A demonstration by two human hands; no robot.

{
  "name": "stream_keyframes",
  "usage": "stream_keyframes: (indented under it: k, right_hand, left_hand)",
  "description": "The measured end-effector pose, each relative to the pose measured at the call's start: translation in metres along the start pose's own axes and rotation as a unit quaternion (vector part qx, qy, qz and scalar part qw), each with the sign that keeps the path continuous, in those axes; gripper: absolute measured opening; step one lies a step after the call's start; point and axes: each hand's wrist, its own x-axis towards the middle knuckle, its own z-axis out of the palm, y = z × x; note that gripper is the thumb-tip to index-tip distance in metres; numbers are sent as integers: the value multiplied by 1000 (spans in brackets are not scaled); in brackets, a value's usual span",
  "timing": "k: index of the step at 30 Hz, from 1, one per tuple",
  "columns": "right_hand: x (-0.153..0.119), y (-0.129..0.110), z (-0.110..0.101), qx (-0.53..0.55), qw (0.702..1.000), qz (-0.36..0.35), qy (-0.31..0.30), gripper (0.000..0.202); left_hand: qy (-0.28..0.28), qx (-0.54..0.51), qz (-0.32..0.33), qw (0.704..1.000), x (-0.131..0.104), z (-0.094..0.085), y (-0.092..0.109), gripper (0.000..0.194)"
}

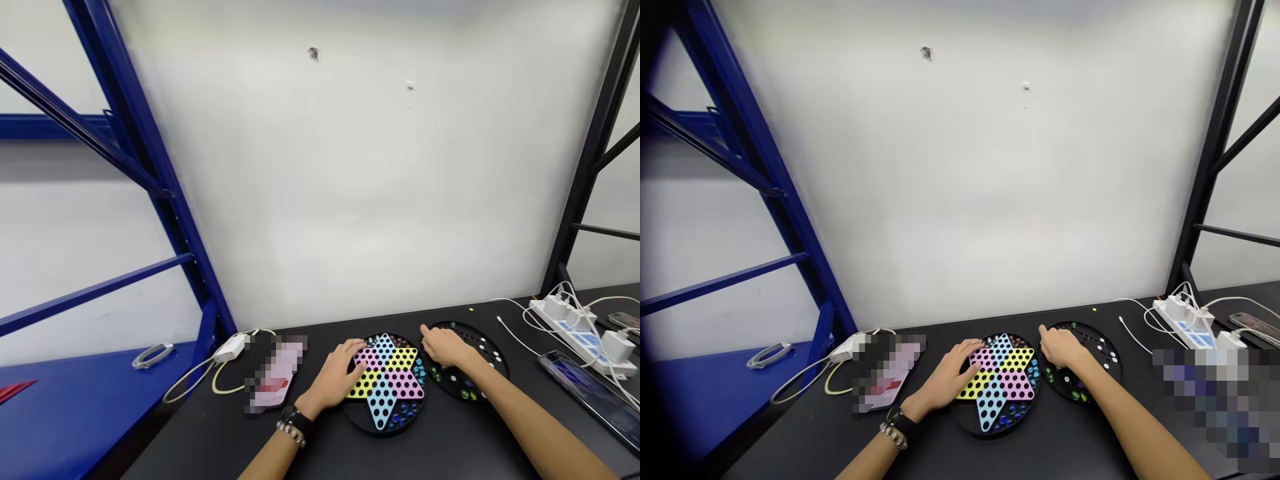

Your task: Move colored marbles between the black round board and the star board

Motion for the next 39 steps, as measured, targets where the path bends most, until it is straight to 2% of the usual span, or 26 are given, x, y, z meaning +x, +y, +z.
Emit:
stream_keyframes:
  k: [2, 3, 4, 6, 8, 9, 10, 11, 12, 15, 16, 18, 21, 26, 39]
  right_hand:
    - [4, 8, -1, 136, 990, -2, 22, 17]
    - [6, 13, -3, 237, 971, 2, 29, 17]
    - [7, 18, -6, 349, 937, 11, 34, 19]
    - [9, 28, -14, 552, 832, 36, 38, 24]
    - [8, 36, -21, 676, 734, 50, 41, 27]
    - [8, 39, -24, 705, 706, 52, 44, 27]
    - [7, 41, -26, 714, 696, 56, 48, 28]
    - [6, 42, -27, 704, 705, 63, 50, 29]
    - [5, 43, -27, 672, 735, 68, 52, 31]
    - [2, 42, -26, 469, 881, 48, 42, 38]
    - [1, 41, -27, 392, 919, 30, 29, 37]
    - [-3, 39, -30, 275, 961, -1, -4, 30]
    - [-10, 35, -38, 193, 979, -7, -62, 16]
    - [-18, 30, -44, 155, 976, 37, -150, 11]
    - [-16, 12, -38, 120, 982, 4, -144, 16]
  left_hand:
    - [3, 1, 3, 1000, 0, 0, -1, 40]
    - [5, 2, 5, 1000, 0, 1, -1, 39]
    - [9, 2, 8, 1000, 0, 1, -1, 39]
    - [14, 3, 15, 1000, 0, 1, -2, 39]
    - [14, 3, 17, 1000, 0, 1, -2, 39]
    - [13, 3, 16, 1000, 1, 1, -1, 39]
    - [10, 3, 15, 1000, 1, 1, -1, 40]
    - [9, 4, 13, 1000, 1, 0, -1, 40]
    - [10, 6, 12, 1000, 1, 0, -1, 40]
    - [14, 10, 15, 1000, 1, 1, -2, 40]
    - [16, 11, 18, 1000, 1, 1, -3, 39]
    - [20, 11, 24, 999, 1, 2, -4, 39]
    - [25, 11, 32, 999, 1, 3, -4, 40]
    - [33, 17, 30, 999, 1, 4, -6, 39]
    - [13, 12, 15, 1000, 1, 1, -3, 41]
